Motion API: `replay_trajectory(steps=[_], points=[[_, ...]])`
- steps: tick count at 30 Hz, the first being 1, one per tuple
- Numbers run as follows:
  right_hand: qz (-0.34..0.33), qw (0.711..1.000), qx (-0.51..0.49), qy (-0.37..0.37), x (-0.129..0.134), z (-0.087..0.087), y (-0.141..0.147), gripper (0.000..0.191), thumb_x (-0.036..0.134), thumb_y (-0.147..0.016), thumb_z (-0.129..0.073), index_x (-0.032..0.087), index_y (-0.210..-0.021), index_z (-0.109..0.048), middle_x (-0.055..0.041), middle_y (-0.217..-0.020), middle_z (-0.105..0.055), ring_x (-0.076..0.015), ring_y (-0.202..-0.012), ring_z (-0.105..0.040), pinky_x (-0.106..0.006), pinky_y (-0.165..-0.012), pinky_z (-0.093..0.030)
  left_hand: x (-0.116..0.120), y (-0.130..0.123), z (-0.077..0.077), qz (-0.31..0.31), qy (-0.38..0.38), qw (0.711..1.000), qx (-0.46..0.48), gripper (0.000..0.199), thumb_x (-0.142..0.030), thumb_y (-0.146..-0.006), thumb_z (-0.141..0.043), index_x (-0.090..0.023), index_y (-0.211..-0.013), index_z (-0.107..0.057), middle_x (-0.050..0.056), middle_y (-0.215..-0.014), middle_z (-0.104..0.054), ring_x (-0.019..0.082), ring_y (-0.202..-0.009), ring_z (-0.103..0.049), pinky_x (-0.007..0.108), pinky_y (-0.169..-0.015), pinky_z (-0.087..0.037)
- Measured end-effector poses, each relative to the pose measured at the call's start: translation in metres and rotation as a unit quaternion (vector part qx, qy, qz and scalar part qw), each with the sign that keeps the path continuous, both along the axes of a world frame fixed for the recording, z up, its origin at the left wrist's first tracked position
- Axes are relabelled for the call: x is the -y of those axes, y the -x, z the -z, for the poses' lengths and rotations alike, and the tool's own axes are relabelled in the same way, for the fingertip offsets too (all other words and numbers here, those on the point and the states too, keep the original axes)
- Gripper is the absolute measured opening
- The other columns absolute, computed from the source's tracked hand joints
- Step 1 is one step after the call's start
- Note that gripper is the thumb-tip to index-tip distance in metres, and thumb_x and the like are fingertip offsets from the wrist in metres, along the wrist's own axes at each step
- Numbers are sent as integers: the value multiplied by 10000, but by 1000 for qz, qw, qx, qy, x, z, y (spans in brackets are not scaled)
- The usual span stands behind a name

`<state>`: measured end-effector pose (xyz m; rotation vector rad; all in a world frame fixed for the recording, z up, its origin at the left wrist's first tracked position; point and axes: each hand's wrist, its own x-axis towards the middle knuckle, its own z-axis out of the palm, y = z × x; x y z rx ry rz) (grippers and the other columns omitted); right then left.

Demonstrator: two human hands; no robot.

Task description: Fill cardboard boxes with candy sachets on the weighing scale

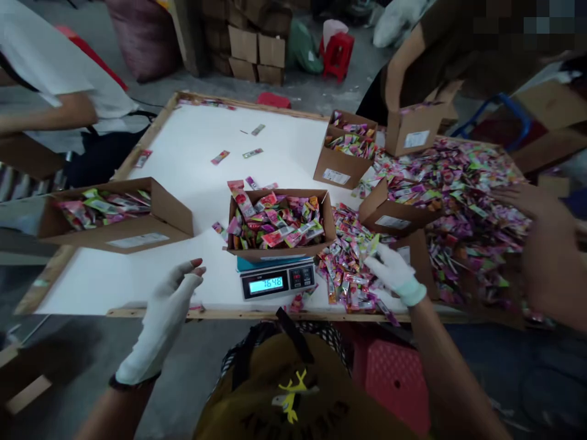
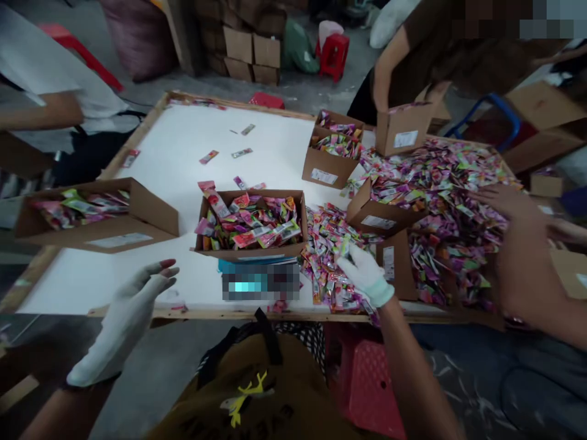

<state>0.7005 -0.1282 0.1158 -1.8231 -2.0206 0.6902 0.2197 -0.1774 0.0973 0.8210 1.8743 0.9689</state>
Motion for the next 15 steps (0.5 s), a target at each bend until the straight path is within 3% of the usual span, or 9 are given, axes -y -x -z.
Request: replay_trajectory(steps=[4, 6, 7, 9, 12, 14, 15], points=[[-135, 976, 33, -165, -40, -90, 62, 244, 433, -979, -594, 204, -978, -677, -76, -939, -723, -239, -880, -657, -371, -873, -523, -9, -4, 0, 22, -17, 1000, 11, 694, -559, -732, -748, -173, -1307, -695, 139, -1234, -765, 366, -1296, -663, 525, -1201, -443], [-181, 961, 40, -203, -59, -112, 98, 303, 448, -965, -629, 208, -1135, -703, -92, -1084, -742, -271, -1009, -674, -405, -956, -532, -10, -2, -3, 35, -21, 999, -1, 684, -574, -739, -731, -179, -1297, -705, 127, -1236, -765, 357, -1271, -677, 512, -1198, -450], [-187, 958, 32, -217, -66, -115, 111, 355, 462, -963, -640, 211, -1206, -700, -96, -1139, -743, -281, -1055, -674, -419, -986, -534, -8, 1, -4, 39, -20, 999, -7, 689, -586, -743, -724, -180, -1300, -707, 126, -1240, -765, 357, -1254, -684, 514, -1192, -456], [-156, 960, -5, -231, -73, -104, 118, 427, 483, -976, -635, 213, -1303, -683, -105, -1211, -740, -283, -1097, -681, -430, -1020, -538, -2, 12, -4, 41, -12, 999, -23, 715, -614, -747, -716, -183, -1318, -704, 133, -1240, -766, 363, -1229, -695, 531, -1180, -465], [-35, 979, -56, -194, -70, -52, 85, 457, 478, -1001, -586, 193, -1349, -672, -131, -1267, -739, -285, -1131, -694, -435, -1056, -534, 15, 34, 1, 14, 20, 999, -48, 712, -611, -766, -713, -202, -1349, -697, 140, -1252, -771, 362, -1263, -684, 541, -1194, -450], [60, 995, -12, -83, -63, -2, 47, 451, 445, -1000, -562, 162, -1327, -688, -161, -1288, -733, -305, -1208, -674, -436, -1099, -503, 28, 46, 4, -7, 42, 997, -57, 685, -584, -791, -697, -206, -1362, -689, 149, -1286, -766, 349, -1279, -684, 526, -1191, -457], [114, 992, 48, 16, -57, 24, 29, 450, 401, -1000, -548, 148, -1344, -687, -176, -1315, -720, -303, -1259, -654, -412, -1124, -477, 34, 51, 4, -12, 46, 997, -67, 677, -583, -806, -680, -200, -1364, -686, 157, -1290, -765, 345, -1266, -693, 519, -1176, -473]])
